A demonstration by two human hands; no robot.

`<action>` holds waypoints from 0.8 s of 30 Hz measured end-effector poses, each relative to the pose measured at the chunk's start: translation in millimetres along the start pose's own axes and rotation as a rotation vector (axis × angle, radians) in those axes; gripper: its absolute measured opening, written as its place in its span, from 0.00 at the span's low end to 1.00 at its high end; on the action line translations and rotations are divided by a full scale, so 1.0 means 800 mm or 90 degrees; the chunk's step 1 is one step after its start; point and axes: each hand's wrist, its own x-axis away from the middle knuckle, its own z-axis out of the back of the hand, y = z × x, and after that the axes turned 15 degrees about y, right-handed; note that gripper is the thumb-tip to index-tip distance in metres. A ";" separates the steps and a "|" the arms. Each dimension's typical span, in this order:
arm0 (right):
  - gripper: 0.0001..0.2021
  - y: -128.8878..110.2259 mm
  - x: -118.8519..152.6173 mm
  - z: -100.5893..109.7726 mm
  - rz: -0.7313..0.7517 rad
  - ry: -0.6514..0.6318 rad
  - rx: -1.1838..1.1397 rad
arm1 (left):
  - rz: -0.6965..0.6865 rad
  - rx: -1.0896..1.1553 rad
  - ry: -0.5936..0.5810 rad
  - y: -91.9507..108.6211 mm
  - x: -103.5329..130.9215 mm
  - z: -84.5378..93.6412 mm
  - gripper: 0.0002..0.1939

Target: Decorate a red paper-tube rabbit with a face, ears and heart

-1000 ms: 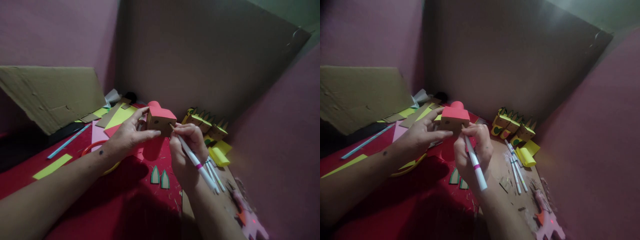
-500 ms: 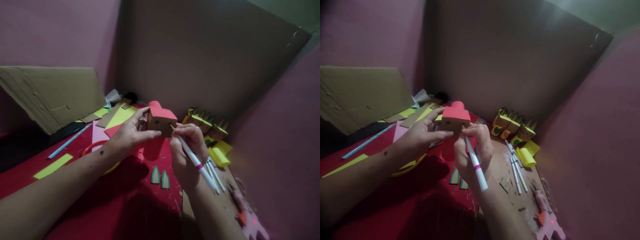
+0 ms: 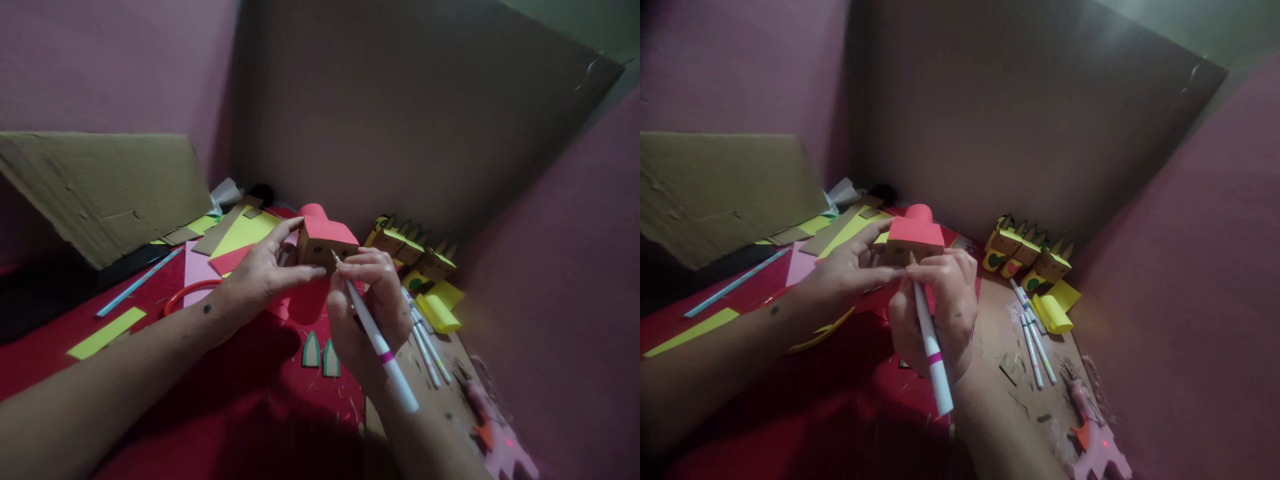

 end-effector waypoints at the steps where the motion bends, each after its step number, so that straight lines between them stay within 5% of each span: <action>1: 0.10 -0.002 0.000 -0.001 0.009 -0.001 0.005 | 0.001 -0.002 -0.001 0.001 0.001 -0.001 0.44; 24: 0.09 -0.003 0.002 0.002 -0.026 -0.053 -0.002 | 0.002 0.018 0.005 0.003 0.003 -0.005 0.44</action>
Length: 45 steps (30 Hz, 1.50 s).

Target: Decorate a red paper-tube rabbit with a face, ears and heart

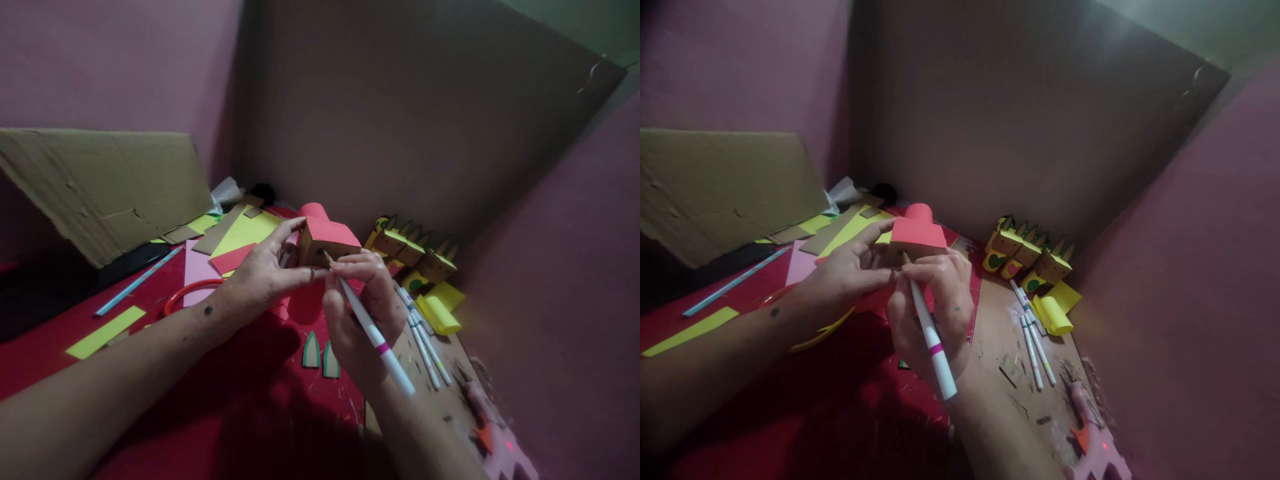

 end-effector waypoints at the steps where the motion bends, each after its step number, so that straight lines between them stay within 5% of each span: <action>1: 0.10 0.000 0.000 0.000 0.002 0.001 0.004 | -0.001 -0.001 0.001 0.000 0.000 0.000 0.44; 45: 0.11 0.001 0.004 -0.002 0.006 0.001 0.024 | -0.015 -0.023 -0.019 0.000 0.000 0.000 0.44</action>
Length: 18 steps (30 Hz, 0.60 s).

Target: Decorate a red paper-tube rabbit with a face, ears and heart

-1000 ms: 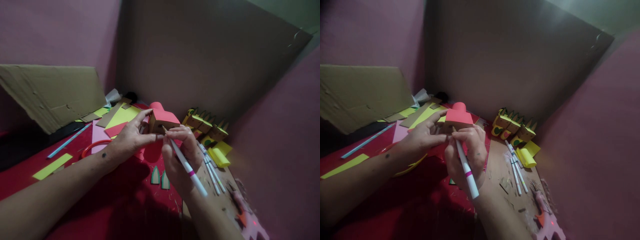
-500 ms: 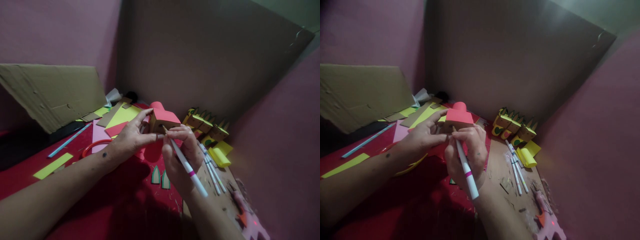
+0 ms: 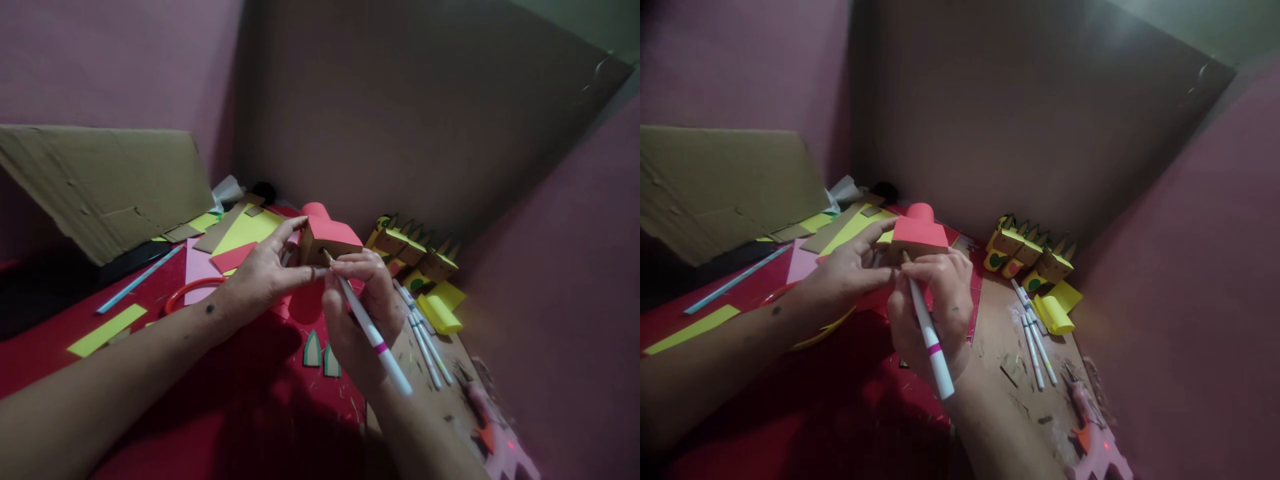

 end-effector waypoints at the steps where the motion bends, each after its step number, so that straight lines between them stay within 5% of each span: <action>1: 0.11 0.000 0.000 0.000 -0.007 0.001 -0.005 | 0.000 -0.002 0.003 0.000 0.000 0.000 0.44; 18: 0.09 0.000 0.001 -0.001 -0.024 0.002 -0.026 | -0.002 -0.019 0.017 0.001 0.002 -0.001 0.44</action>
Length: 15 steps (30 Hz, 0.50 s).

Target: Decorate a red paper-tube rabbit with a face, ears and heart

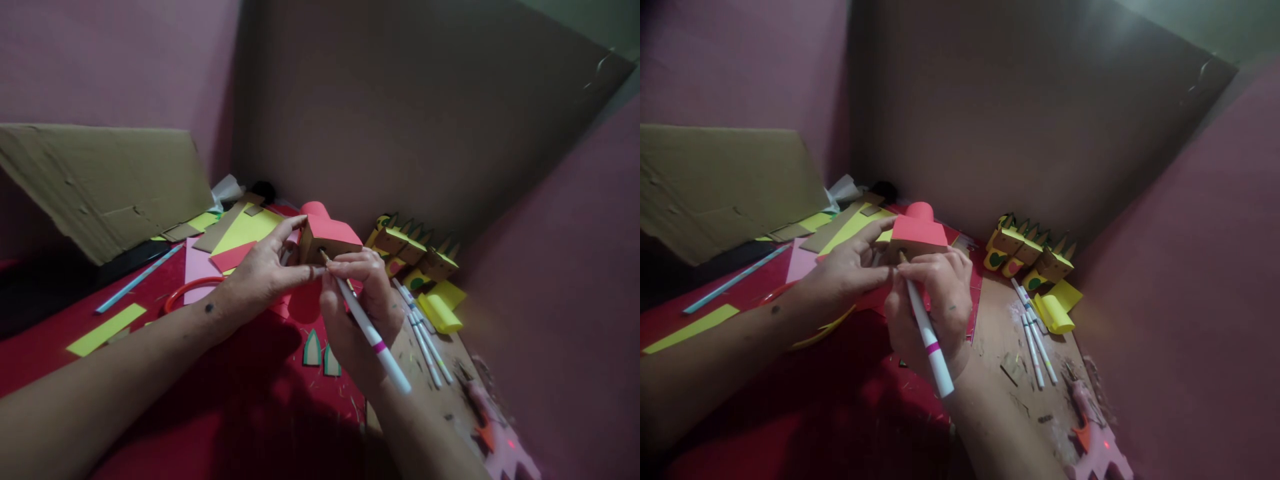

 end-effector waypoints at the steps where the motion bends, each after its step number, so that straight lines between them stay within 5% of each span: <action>1: 0.09 0.000 0.000 0.000 0.005 0.002 -0.002 | -0.001 -0.003 0.002 0.000 0.000 0.000 0.44; 15: 0.10 0.000 -0.004 0.003 0.027 -0.027 0.010 | -0.008 -0.002 0.000 -0.001 -0.001 0.001 0.41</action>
